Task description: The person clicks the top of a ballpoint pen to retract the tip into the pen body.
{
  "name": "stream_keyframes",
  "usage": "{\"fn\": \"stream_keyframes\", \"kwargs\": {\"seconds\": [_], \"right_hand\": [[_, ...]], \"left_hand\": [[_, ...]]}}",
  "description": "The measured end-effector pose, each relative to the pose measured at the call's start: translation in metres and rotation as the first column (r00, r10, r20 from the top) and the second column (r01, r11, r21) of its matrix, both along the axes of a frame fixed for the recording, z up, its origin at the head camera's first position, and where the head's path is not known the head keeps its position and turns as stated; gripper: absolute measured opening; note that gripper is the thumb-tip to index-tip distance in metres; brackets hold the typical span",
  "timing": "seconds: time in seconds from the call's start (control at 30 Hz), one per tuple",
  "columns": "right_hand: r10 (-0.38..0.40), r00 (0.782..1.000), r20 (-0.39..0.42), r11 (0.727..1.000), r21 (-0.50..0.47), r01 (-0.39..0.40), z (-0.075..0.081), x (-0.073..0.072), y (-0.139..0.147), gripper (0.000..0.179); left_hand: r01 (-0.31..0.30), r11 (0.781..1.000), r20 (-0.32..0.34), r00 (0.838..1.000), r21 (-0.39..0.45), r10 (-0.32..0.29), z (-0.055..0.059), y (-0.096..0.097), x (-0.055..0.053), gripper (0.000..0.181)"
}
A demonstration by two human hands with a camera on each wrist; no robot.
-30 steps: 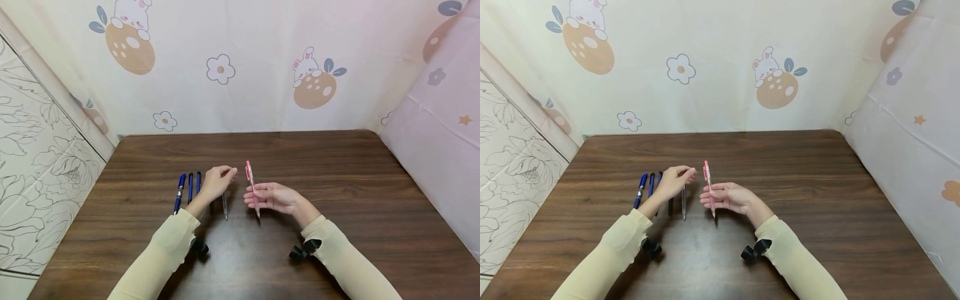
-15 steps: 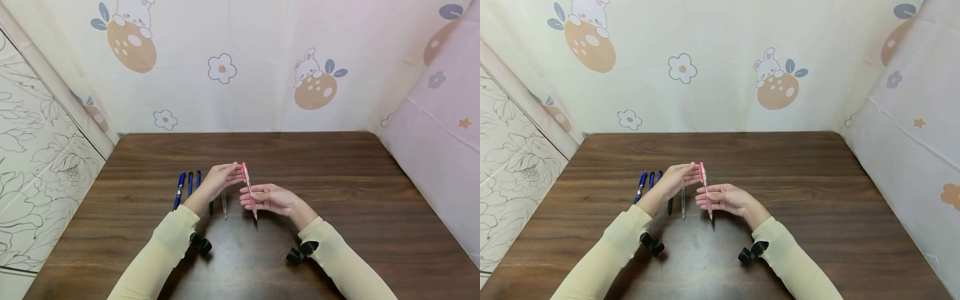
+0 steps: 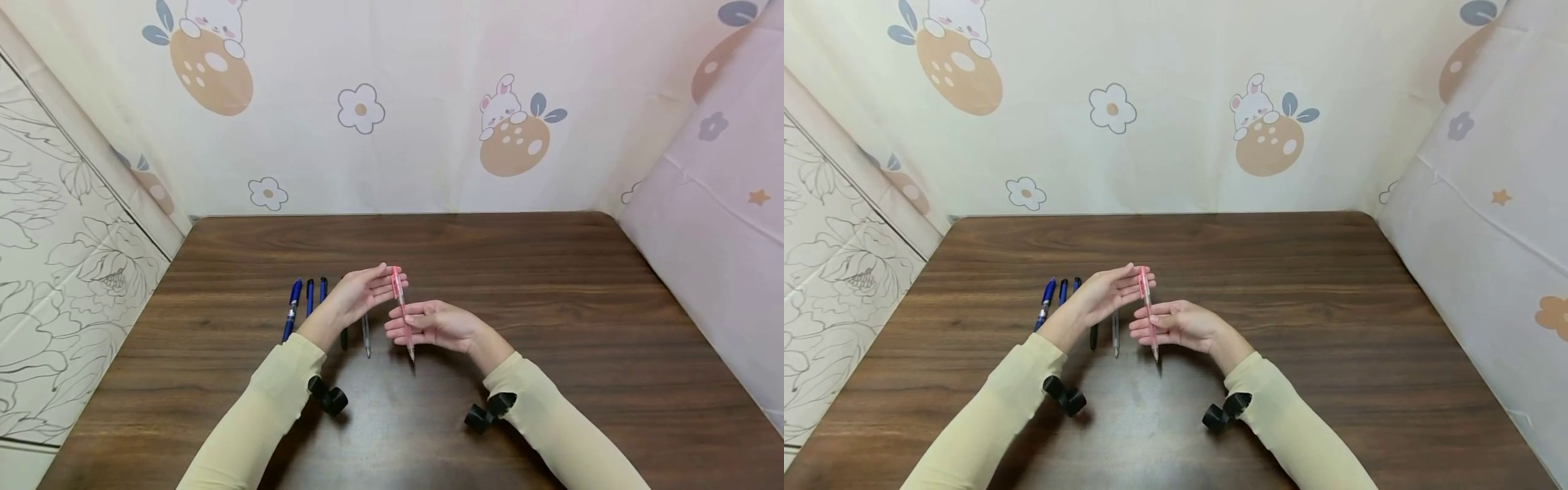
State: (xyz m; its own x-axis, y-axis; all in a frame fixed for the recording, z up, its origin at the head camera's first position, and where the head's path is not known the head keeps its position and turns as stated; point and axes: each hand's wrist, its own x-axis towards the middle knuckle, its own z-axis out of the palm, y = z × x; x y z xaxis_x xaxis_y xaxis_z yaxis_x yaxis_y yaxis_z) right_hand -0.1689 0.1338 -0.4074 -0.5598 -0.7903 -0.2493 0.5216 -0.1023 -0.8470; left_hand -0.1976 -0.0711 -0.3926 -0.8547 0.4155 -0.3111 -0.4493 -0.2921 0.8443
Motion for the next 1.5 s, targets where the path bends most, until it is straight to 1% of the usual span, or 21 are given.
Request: {"fn": "stream_keyframes", "kwargs": {"seconds": [0.17,0.43,0.67,1.07,1.17,1.27,1.33,1.4,1.5], "right_hand": [[-0.007,1.000,0.002,1.000,0.010,0.007,0.0031,0.0011,-0.0019,0.045],[-0.004,1.000,0.026,1.000,-0.009,0.004,0.0053,0.0023,-0.0032,0.046],[-0.007,0.999,0.044,1.000,0.004,0.007,0.0048,0.0030,-0.0043,0.045],[-0.011,0.999,0.039,1.000,0.023,0.010,0.0029,0.0038,-0.0058,0.044],[-0.010,0.999,0.037,1.000,0.025,0.009,0.0033,0.0037,-0.0061,0.044],[-0.003,0.999,0.032,1.000,0.022,0.002,0.0025,0.0039,-0.0060,0.042],[0.004,1.000,0.026,1.000,0.018,-0.005,0.0011,0.0042,-0.0059,0.039],[0.005,1.000,0.019,1.000,0.016,-0.005,-0.0009,0.0043,-0.0062,0.036],[0.002,1.000,0.011,1.000,0.018,-0.002,-0.0021,0.0051,-0.0064,0.038]], "left_hand": [[-0.032,0.999,0.013,0.999,-0.008,0.032,-0.0011,0.0025,-0.0004,0.039],[-0.064,0.997,0.017,0.998,-0.031,0.064,-0.0005,0.0044,0.0008,0.043],[-0.066,0.997,0.016,0.998,-0.035,0.067,-0.0017,0.0039,0.0007,0.044],[-0.056,0.998,0.026,0.998,-0.022,0.057,-0.0029,0.0040,0.0000,0.044],[-0.075,0.997,0.067,0.995,-0.002,0.075,-0.0016,0.0048,-0.0005,0.042],[-0.081,0.996,0.125,0.989,0.035,0.076,-0.0006,0.0056,-0.0009,0.042],[-0.074,0.995,0.161,0.985,0.067,0.062,0.0001,0.0063,-0.0011,0.044],[-0.054,0.994,0.177,0.983,0.095,0.036,0.0003,0.0066,-0.0014,0.046],[-0.043,0.990,0.194,0.981,0.133,0.016,0.0003,0.0064,-0.0014,0.046]]}}
